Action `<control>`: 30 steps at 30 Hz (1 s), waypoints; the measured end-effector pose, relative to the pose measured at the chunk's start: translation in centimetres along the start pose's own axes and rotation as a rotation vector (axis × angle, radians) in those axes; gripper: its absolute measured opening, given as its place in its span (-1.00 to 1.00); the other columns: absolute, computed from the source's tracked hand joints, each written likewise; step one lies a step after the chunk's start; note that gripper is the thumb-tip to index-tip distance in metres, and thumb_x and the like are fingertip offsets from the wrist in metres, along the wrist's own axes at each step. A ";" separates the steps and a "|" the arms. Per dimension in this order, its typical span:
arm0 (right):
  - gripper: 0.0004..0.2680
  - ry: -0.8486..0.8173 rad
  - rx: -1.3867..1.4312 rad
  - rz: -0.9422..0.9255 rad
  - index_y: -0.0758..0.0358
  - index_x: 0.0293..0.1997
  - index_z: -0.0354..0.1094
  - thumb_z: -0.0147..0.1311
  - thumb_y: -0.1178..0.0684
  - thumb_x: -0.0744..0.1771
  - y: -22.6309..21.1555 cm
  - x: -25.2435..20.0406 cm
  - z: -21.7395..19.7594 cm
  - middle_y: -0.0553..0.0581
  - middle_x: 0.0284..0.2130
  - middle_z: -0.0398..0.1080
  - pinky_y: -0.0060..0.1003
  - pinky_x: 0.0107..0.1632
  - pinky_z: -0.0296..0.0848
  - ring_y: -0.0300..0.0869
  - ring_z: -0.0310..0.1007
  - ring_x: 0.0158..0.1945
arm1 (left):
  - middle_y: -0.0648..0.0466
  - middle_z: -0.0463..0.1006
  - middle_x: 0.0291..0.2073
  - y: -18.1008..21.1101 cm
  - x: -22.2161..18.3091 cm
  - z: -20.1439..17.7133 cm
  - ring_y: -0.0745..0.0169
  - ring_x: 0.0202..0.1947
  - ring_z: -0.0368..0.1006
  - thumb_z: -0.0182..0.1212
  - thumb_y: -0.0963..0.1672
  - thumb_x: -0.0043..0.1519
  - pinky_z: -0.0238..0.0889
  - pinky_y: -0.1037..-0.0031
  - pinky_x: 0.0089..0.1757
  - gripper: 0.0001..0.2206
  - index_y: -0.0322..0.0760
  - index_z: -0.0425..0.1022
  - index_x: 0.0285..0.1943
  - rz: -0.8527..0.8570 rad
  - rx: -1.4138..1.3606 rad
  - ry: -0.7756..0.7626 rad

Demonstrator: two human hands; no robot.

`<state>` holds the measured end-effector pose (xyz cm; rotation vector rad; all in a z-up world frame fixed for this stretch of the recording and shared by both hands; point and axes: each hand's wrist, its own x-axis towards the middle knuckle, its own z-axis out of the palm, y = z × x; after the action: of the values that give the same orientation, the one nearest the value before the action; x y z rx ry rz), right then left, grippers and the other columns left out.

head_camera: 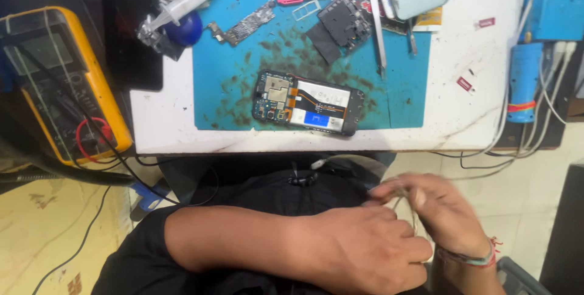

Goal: The person disassembles a smartphone by prying open the back cover and removing the internal components. They use a metal pry tool and a screwdriver to separate the back panel and detach the motherboard from the battery and frame. The person then inspects the motherboard and places it on the workbench.

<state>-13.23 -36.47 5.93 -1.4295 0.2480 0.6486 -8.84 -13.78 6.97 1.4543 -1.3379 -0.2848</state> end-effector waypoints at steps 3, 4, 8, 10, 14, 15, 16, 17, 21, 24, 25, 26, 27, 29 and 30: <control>-0.71 0.180 0.383 -0.046 0.57 0.10 0.41 0.06 0.03 0.42 -0.8 0.7 1.3 0.23 -0.36 0.47 -0.21 -0.22 0.39 -0.10 0.38 -0.36 | 0.01 0.45 -0.28 -1.4 -0.4 1.6 0.01 -0.17 0.52 0.07 -0.14 0.18 0.36 0.20 -0.17 -0.90 -0.26 0.46 -0.32 -0.049 -0.115 -0.185; -0.70 0.244 0.462 -0.064 0.57 0.22 0.38 0.08 0.07 0.43 -1.5 1.0 1.4 0.19 -0.39 0.42 -0.25 -0.29 0.33 -0.16 0.30 -0.42 | 0.01 0.45 -0.30 -1.7 -0.5 1.9 -0.01 -0.18 0.52 0.07 -0.14 0.18 0.37 0.19 -0.17 -0.89 -0.26 0.47 -0.31 -0.080 -0.118 -0.235; -0.71 0.422 0.533 -0.411 0.44 0.24 0.37 0.00 0.03 0.44 -4.1 3.9 1.7 0.09 -0.40 0.42 -0.48 -0.43 0.19 -0.35 0.20 -0.52 | -0.02 0.52 -0.17 -2.9 -0.7 2.1 -0.06 -0.09 0.53 0.07 -0.14 0.21 0.38 0.16 -0.11 -0.82 -0.24 0.52 -0.08 -0.152 -0.185 -0.286; -0.72 0.511 0.375 -0.528 0.41 0.29 0.33 -0.02 0.02 0.49 -4.4 5.6 1.3 0.07 -0.39 0.41 -0.50 -0.42 0.16 -0.36 0.19 -0.50 | -0.09 0.45 0.13 -2.6 -1.3 1.6 -0.08 0.03 0.51 0.09 -0.16 0.20 0.38 0.17 -0.04 -0.72 -0.23 0.47 0.09 -0.123 -0.193 -0.114; -0.74 0.654 0.252 -0.542 0.43 0.33 0.38 0.06 0.14 0.48 -3.4 8.0 -2.5 0.08 -0.35 0.44 -0.52 -0.47 0.13 -0.36 0.19 -0.52 | -0.17 0.29 0.41 -3.3 -2.2 -0.2 -0.18 0.26 0.43 0.17 -0.15 0.19 0.38 0.23 0.11 -0.56 -0.23 0.37 0.30 -0.105 -0.308 0.023; -0.73 0.670 0.272 -0.540 0.43 0.31 0.44 0.10 0.17 0.44 -3.1 8.2 -3.7 0.09 -0.34 0.46 -0.54 -0.49 0.13 -0.38 0.20 -0.53 | -0.16 0.32 0.39 -3.5 -2.8 -1.0 -0.14 0.22 0.45 0.19 -0.14 0.24 0.37 0.22 0.10 -0.59 -0.22 0.38 0.30 -0.165 -0.271 0.029; -0.80 0.639 0.072 -0.483 0.46 0.23 0.45 0.11 0.19 0.46 -2.8 7.7 -4.4 0.10 -0.29 0.49 -0.51 -0.39 0.19 -0.36 0.24 -0.46 | -0.15 0.36 0.38 -3.7 -3.5 -2.0 -0.10 0.18 0.46 0.20 -0.12 0.29 0.36 0.22 0.08 -0.62 -0.22 0.39 0.30 -0.226 -0.234 0.034; -0.86 0.607 -0.130 -0.424 0.49 0.14 0.46 0.13 0.21 0.48 -2.4 6.8 -4.8 0.12 -0.23 0.52 -0.48 -0.28 0.26 -0.34 0.29 -0.39 | -0.13 0.40 0.36 -4.0 -4.4 -3.0 -0.06 0.14 0.48 0.22 -0.10 0.34 0.35 0.21 0.07 -0.65 -0.21 0.40 0.30 -0.284 -0.199 0.039; -0.92 0.567 -0.810 -0.151 0.29 -0.02 0.53 0.18 0.17 0.42 -1.7 5.8 -3.1 0.10 -0.28 0.54 -0.39 -0.24 0.40 -0.26 0.44 -0.32 | -0.02 0.52 0.16 -5.5 -8.3 -8.3 -0.02 0.13 0.44 0.40 -0.03 0.28 0.22 0.18 0.13 -0.59 -0.22 0.43 0.25 -0.416 0.424 0.352; -0.87 0.567 -1.094 -0.282 0.20 0.03 0.53 0.23 0.16 0.37 -1.7 7.0 -0.1 0.14 -0.16 0.51 -0.29 -0.21 0.43 -0.13 0.49 -0.28 | -0.06 0.47 0.23 -6.5 -9.8 -10.7 -0.06 0.19 0.39 0.44 0.02 0.20 0.16 0.19 0.15 -0.40 -0.29 0.36 0.36 -0.523 0.600 0.293; -0.84 0.552 -1.165 -0.333 0.18 0.04 0.54 0.24 0.14 0.36 -1.8 7.4 0.7 0.16 -0.14 0.50 -0.24 -0.18 0.42 -0.07 0.49 -0.23 | -0.07 0.45 0.26 -6.6 -10.1 -11.1 -0.08 0.22 0.37 0.45 0.03 0.17 0.16 0.18 0.16 -0.35 -0.29 0.33 0.38 -0.554 0.595 0.284; -0.82 0.536 -1.235 -0.385 0.16 0.06 0.54 0.26 0.13 0.36 -1.9 7.7 1.3 0.17 -0.12 0.49 -0.20 -0.15 0.41 -0.01 0.49 -0.17 | -0.08 0.44 0.28 -6.6 -10.2 -11.3 -0.10 0.25 0.35 0.45 0.04 0.14 0.15 0.18 0.18 -0.30 -0.30 0.30 0.41 -0.584 0.590 0.274; -0.83 0.525 -1.267 -0.415 0.15 0.05 0.55 0.27 0.12 0.35 -1.9 8.1 1.7 0.14 -0.14 0.49 -0.18 -0.14 0.41 -0.01 0.47 -0.16 | -0.07 0.44 0.29 -6.7 -10.2 -11.3 -0.10 0.24 0.34 0.46 0.04 0.13 0.15 0.18 0.18 -0.28 -0.30 0.28 0.43 -0.592 0.610 0.248; -0.84 0.509 -1.335 -0.476 0.12 0.01 0.57 0.30 0.11 0.34 -2.0 8.8 2.0 0.08 -0.19 0.49 -0.13 -0.12 0.40 0.00 0.44 -0.13 | -0.06 0.43 0.30 -7.0 -10.0 -11.3 -0.09 0.21 0.34 0.47 0.04 0.10 0.14 0.18 0.17 -0.23 -0.29 0.24 0.46 -0.599 0.650 0.197; -0.84 0.501 -1.342 -0.488 0.12 0.01 0.58 0.31 0.10 0.33 -2.1 9.0 1.9 0.07 -0.22 0.48 -0.12 -0.12 0.38 0.00 0.43 -0.14 | -0.06 0.44 0.29 -7.1 -9.9 -11.2 -0.09 0.22 0.34 0.47 0.05 0.10 0.13 0.17 0.17 -0.23 -0.30 0.24 0.46 -0.598 0.659 0.214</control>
<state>-5.21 -32.26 3.23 -2.8148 -0.2268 -0.0611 0.30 -1.34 1.08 2.3624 -0.8193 -0.0572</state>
